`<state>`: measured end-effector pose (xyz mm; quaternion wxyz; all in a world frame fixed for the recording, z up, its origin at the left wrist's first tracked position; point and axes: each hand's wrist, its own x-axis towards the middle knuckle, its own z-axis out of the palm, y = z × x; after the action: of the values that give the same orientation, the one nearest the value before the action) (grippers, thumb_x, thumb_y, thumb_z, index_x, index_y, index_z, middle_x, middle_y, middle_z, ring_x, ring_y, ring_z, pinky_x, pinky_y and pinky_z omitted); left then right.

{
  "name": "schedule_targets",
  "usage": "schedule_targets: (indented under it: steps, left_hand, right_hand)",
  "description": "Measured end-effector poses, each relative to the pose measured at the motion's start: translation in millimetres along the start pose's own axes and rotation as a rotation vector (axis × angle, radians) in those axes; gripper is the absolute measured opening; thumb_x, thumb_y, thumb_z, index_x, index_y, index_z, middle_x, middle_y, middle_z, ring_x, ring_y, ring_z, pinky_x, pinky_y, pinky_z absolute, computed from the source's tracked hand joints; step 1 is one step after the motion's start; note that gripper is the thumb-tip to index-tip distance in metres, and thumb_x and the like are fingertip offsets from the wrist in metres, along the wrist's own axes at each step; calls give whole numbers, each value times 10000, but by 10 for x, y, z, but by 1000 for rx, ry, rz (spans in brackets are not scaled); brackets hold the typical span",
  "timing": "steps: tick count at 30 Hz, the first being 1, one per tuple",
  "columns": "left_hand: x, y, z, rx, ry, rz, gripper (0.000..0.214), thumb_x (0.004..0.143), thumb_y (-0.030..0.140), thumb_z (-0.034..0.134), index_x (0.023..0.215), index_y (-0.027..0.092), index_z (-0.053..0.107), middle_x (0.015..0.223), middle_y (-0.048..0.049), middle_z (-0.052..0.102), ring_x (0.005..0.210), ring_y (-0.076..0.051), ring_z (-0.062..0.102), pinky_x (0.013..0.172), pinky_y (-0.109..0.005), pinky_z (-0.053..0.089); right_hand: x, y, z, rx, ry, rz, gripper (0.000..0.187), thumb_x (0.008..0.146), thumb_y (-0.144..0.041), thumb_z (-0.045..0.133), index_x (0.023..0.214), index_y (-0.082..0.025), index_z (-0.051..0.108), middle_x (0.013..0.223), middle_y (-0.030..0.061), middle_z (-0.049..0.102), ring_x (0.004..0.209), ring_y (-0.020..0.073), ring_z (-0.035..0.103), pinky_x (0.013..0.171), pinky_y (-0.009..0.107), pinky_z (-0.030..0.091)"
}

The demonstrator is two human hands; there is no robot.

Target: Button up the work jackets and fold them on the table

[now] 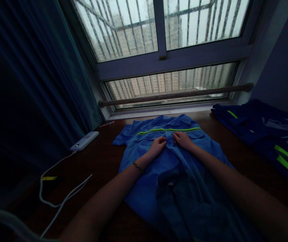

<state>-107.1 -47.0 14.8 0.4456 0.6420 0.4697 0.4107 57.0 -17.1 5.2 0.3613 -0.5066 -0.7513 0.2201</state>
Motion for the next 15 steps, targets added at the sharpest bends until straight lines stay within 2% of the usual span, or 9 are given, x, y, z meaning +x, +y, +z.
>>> schedule_targets:
  steps: [2, 4, 7, 9, 11, 13, 15]
  left_hand:
    - [-48, 34, -13, 213, -4, 77, 145, 632, 130, 541, 759, 159, 606, 774, -51, 615, 743, -175, 550, 713, -284, 427]
    - [-147, 77, 6, 450, 1, 150, 202, 608, 164, 595, 810, 160, 608, 911, -106, 602, 913, -249, 522, 835, -364, 380]
    - [-324, 99, 124, 729, -28, 112, 411, 578, 310, 667, 939, 134, 582, 1139, -205, 491, 1110, -391, 367, 903, -528, 257]
    - [-396, 65, 233, 822, -22, 20, 537, 578, 391, 667, 1027, 121, 549, 1241, -249, 389, 1163, -460, 257, 886, -619, 173]
    - [-402, 2, 312, 864, -7, -30, 599, 603, 437, 640, 1099, 125, 513, 1301, -258, 308, 1194, -483, 173, 872, -661, 104]
    - [-347, -65, 320, 903, -11, -21, 647, 633, 495, 591, 1163, 144, 471, 1337, -239, 259, 1219, -471, 117, 872, -671, 72]
    - [-253, -118, 256, 952, -65, 29, 719, 645, 577, 526, 1227, 173, 408, 1364, -213, 217, 1236, -447, 96, 879, -668, 66]
  right_hand:
    - [16, 78, -71, -85, 33, -25, 278, 812, -273, 405, 580, -164, 513, 570, 15, 556, 558, 115, 491, 568, 211, 311]
    - [38, 162, -136, -166, 62, -36, 261, 823, -272, 398, 622, -167, 529, 615, 26, 571, 589, 121, 500, 581, 214, 300]
    - [82, 281, -198, -254, 99, -21, 257, 834, -279, 387, 662, -166, 541, 658, 46, 584, 623, 135, 514, 581, 220, 287]
    - [110, 342, -216, -288, 115, -3, 260, 836, -283, 385, 672, -163, 548, 678, 59, 591, 639, 144, 521, 577, 224, 281]
    - [133, 375, -228, -308, 125, 13, 265, 836, -279, 384, 671, -160, 553, 689, 66, 597, 652, 148, 527, 575, 225, 281]
    - [153, 355, -251, -312, 124, 25, 263, 831, -268, 394, 657, -157, 557, 681, 64, 600, 656, 146, 532, 577, 221, 289]
    - [172, 240, -298, -307, 119, 34, 266, 823, -263, 410, 633, -153, 561, 662, 59, 600, 640, 139, 533, 576, 217, 300]
